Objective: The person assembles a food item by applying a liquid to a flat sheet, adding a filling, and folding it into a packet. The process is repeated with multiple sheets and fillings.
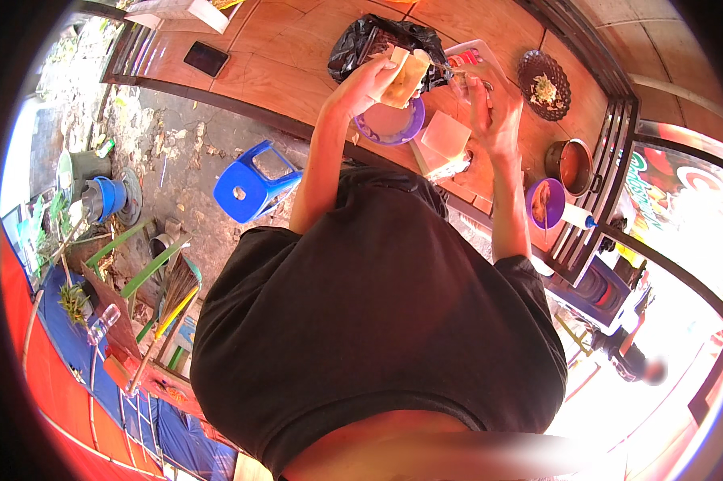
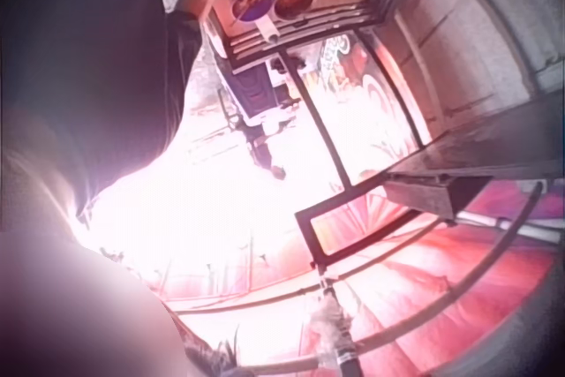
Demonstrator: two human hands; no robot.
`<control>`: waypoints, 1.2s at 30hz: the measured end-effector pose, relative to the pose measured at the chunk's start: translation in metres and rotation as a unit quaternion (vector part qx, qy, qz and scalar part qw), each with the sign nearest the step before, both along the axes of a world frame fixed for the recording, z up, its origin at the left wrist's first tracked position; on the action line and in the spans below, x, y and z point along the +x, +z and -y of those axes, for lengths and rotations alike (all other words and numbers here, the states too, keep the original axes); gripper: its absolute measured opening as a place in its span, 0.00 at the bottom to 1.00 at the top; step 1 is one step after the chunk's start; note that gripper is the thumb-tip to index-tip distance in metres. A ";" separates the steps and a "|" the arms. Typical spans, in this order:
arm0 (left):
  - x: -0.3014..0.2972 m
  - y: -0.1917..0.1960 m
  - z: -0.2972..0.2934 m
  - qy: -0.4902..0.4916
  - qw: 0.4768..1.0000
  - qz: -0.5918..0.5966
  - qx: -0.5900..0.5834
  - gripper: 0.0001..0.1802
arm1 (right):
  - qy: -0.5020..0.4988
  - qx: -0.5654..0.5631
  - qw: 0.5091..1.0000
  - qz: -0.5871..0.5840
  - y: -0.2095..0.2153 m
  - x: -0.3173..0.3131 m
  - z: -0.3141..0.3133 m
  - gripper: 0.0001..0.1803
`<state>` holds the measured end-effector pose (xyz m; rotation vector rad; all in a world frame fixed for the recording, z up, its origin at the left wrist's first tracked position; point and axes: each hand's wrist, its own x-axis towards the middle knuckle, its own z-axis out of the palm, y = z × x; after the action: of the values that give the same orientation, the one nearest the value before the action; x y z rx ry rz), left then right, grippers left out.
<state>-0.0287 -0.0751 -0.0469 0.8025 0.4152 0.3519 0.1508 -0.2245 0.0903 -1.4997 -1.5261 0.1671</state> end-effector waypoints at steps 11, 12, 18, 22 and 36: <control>-0.005 0.023 0.008 0.063 0.996 -0.063 0.017 0.13 | -0.010 -0.008 1.000 0.001 -0.011 -0.006 -0.002 0.05; -0.004 0.019 0.007 0.064 0.997 -0.053 -0.004 0.13 | -0.007 -0.007 1.000 0.003 -0.011 -0.005 -0.002 0.05; -0.001 -0.001 0.001 0.066 0.996 -0.053 0.003 0.16 | 0.001 -0.002 1.000 0.008 -0.012 0.000 -0.007 0.04; -0.001 -0.001 0.000 0.063 0.995 -0.077 0.002 0.20 | -0.004 0.004 1.000 -0.014 -0.016 -0.001 -0.011 0.05; -0.002 -0.004 -0.002 0.027 0.996 -0.073 0.045 0.27 | -0.073 0.021 0.997 -0.017 -0.009 0.007 -0.014 0.11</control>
<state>-0.0306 -0.0732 -0.0504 0.9096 0.5619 0.3658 0.1577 -0.2101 0.0818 -1.5606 -1.3794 0.0753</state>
